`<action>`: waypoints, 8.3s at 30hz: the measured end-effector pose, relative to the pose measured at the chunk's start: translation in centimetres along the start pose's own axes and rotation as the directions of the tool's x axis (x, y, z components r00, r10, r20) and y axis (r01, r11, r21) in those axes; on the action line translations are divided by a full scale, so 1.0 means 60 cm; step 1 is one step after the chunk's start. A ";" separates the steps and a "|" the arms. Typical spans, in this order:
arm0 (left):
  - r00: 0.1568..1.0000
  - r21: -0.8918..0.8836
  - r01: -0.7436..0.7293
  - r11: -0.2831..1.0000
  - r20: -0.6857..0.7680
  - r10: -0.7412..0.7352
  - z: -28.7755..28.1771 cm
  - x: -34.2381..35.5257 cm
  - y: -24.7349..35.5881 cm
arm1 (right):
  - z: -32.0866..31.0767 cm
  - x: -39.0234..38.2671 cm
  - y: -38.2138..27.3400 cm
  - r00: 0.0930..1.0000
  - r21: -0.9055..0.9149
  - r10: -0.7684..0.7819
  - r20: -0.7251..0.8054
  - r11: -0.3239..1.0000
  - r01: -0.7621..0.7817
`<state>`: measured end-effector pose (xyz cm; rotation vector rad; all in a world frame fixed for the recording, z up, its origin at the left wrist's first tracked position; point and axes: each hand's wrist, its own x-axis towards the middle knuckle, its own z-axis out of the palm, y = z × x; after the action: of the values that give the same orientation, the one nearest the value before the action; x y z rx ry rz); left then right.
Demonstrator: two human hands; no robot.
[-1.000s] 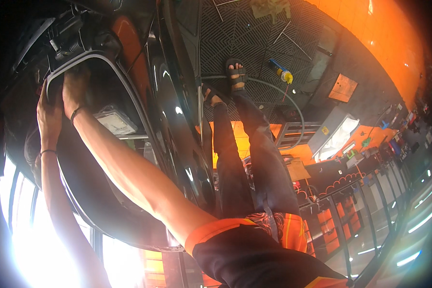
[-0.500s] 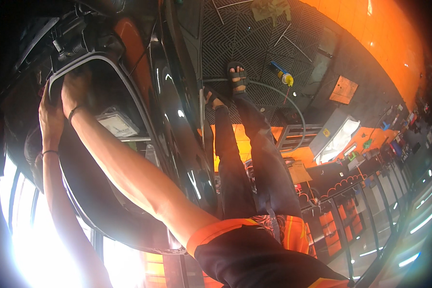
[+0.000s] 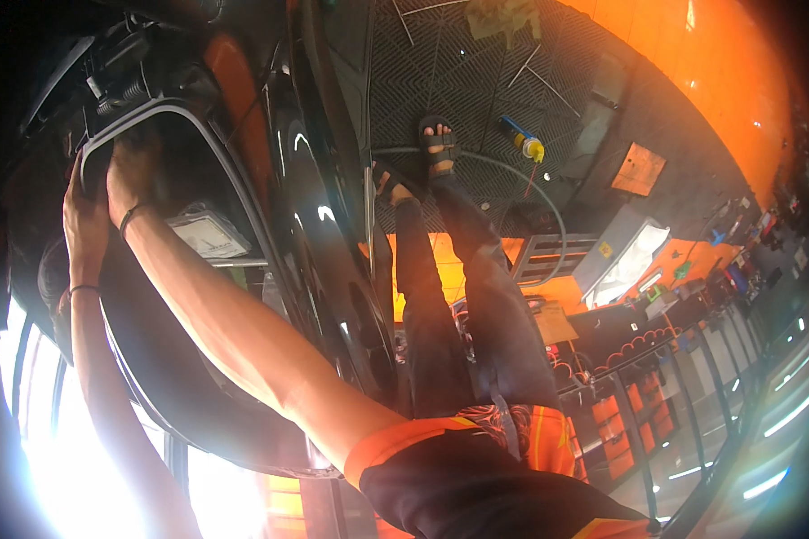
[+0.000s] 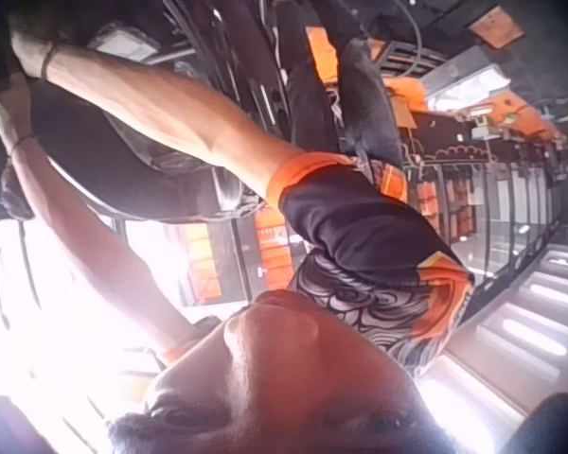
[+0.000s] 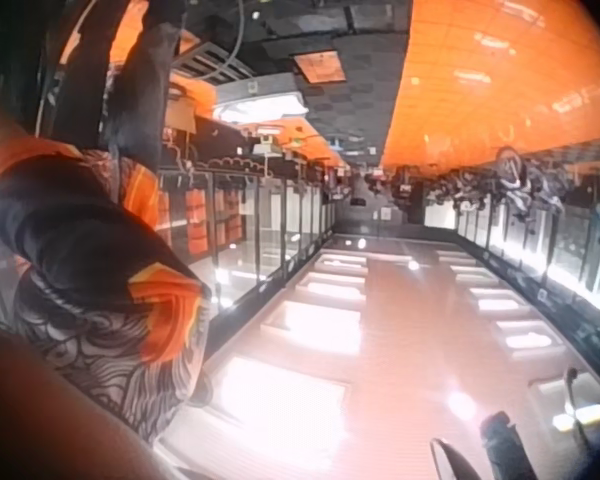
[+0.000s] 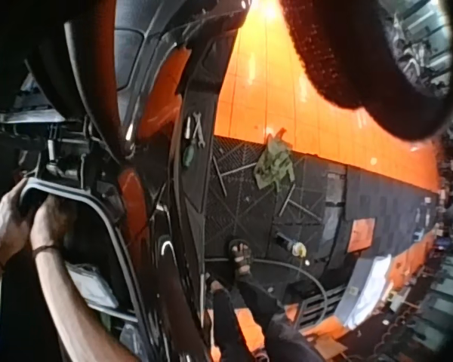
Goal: The person is working on the rear section of a motorcycle, specifically the area under the seat. They are seen handling a black plastic cover, adjusting internal components, and using a tool to tighten or loosen fasteners. The task involves disassembling and reassembling parts of the motorcycle's bodywork.
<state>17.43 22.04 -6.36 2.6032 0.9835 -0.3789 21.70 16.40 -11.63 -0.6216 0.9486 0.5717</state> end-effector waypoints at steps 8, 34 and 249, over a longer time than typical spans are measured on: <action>0.998 0.008 -0.066 0.998 -0.020 0.066 -0.002 0.001 -0.017 | -0.005 0.007 0.021 0.992 -0.025 -0.129 0.013 0.991 0.129; 0.999 -0.022 0.038 0.999 0.024 -0.037 -0.018 -0.012 0.034 | -0.002 0.022 0.033 0.997 -0.012 -0.035 -0.067 0.999 0.034; 0.999 -0.335 -0.036 0.942 -0.009 0.035 -0.010 -0.015 0.052 | -0.022 -0.039 -0.054 0.984 -0.747 -0.007 0.176 0.651 0.138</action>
<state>18.94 19.56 -4.83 2.3092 0.9110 -0.1795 22.13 12.84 -9.40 -1.3483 0.4875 0.9452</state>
